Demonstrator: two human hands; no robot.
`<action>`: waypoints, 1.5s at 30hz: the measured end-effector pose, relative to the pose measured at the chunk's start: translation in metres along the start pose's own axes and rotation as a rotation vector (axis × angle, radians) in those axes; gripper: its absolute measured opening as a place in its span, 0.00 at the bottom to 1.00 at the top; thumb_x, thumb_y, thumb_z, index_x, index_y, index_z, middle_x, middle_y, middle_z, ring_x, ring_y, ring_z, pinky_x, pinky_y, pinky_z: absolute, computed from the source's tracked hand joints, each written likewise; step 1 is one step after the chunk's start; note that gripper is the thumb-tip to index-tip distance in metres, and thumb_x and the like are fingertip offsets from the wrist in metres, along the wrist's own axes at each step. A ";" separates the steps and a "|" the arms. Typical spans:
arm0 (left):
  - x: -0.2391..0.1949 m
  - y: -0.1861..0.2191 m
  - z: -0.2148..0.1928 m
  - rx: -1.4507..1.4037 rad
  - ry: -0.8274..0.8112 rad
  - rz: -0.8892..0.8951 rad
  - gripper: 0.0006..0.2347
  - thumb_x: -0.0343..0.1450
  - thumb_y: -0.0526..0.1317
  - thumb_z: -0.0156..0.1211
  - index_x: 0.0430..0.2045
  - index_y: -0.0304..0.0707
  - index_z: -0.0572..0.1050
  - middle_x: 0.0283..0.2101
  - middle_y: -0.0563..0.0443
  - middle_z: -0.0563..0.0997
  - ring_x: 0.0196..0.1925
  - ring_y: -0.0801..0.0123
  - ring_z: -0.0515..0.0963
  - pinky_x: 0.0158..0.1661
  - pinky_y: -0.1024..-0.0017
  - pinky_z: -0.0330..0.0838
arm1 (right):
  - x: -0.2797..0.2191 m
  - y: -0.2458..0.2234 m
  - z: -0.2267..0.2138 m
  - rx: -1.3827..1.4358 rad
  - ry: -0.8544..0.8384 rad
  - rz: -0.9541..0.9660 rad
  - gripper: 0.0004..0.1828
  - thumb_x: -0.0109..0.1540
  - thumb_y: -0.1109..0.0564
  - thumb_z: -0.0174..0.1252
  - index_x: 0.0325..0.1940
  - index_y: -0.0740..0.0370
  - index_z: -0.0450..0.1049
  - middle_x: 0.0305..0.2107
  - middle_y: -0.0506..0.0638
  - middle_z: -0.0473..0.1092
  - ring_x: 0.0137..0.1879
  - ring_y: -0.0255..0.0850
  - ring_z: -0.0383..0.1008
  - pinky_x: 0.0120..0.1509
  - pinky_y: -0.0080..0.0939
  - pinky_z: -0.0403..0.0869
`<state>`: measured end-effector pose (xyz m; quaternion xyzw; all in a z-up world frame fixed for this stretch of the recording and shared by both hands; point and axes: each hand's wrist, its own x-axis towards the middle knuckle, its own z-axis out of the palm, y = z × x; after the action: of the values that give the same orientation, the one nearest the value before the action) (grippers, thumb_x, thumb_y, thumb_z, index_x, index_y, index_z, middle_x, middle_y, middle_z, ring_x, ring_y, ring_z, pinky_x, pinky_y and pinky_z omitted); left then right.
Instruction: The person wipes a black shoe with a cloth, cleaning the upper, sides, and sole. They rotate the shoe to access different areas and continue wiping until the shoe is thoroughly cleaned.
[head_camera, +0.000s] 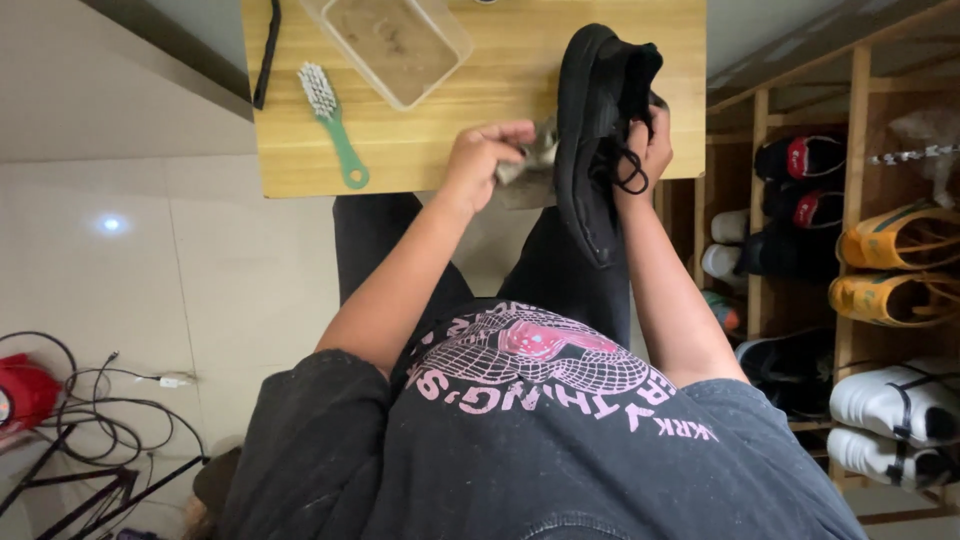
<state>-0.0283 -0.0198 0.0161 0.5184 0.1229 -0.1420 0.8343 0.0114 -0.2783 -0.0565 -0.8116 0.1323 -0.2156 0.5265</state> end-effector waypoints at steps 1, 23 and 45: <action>0.008 0.000 -0.004 0.002 0.001 0.001 0.22 0.55 0.24 0.60 0.43 0.34 0.84 0.41 0.46 0.87 0.42 0.71 0.81 0.46 0.75 0.75 | -0.001 -0.004 0.000 0.002 0.000 0.001 0.11 0.63 0.54 0.51 0.46 0.50 0.77 0.34 0.58 0.76 0.46 0.52 0.77 0.51 0.54 0.75; 0.039 0.030 -0.028 0.636 0.302 0.066 0.18 0.70 0.45 0.60 0.50 0.35 0.77 0.58 0.46 0.78 0.62 0.62 0.74 0.60 0.68 0.66 | -0.009 -0.041 -0.009 -0.006 -0.080 -0.127 0.10 0.64 0.54 0.45 0.43 0.57 0.72 0.31 0.47 0.69 0.39 0.40 0.68 0.44 0.43 0.66; 0.016 0.015 0.032 0.767 -0.029 0.122 0.19 0.75 0.33 0.50 0.64 0.35 0.67 0.66 0.37 0.74 0.65 0.51 0.77 0.64 0.61 0.72 | -0.007 -0.025 -0.006 -0.033 -0.050 -0.090 0.11 0.64 0.52 0.46 0.43 0.55 0.73 0.29 0.46 0.71 0.35 0.40 0.68 0.39 0.43 0.66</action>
<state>-0.0061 -0.0435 0.0370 0.7970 0.0180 -0.1351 0.5884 0.0023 -0.2694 -0.0327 -0.8304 0.0859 -0.2166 0.5061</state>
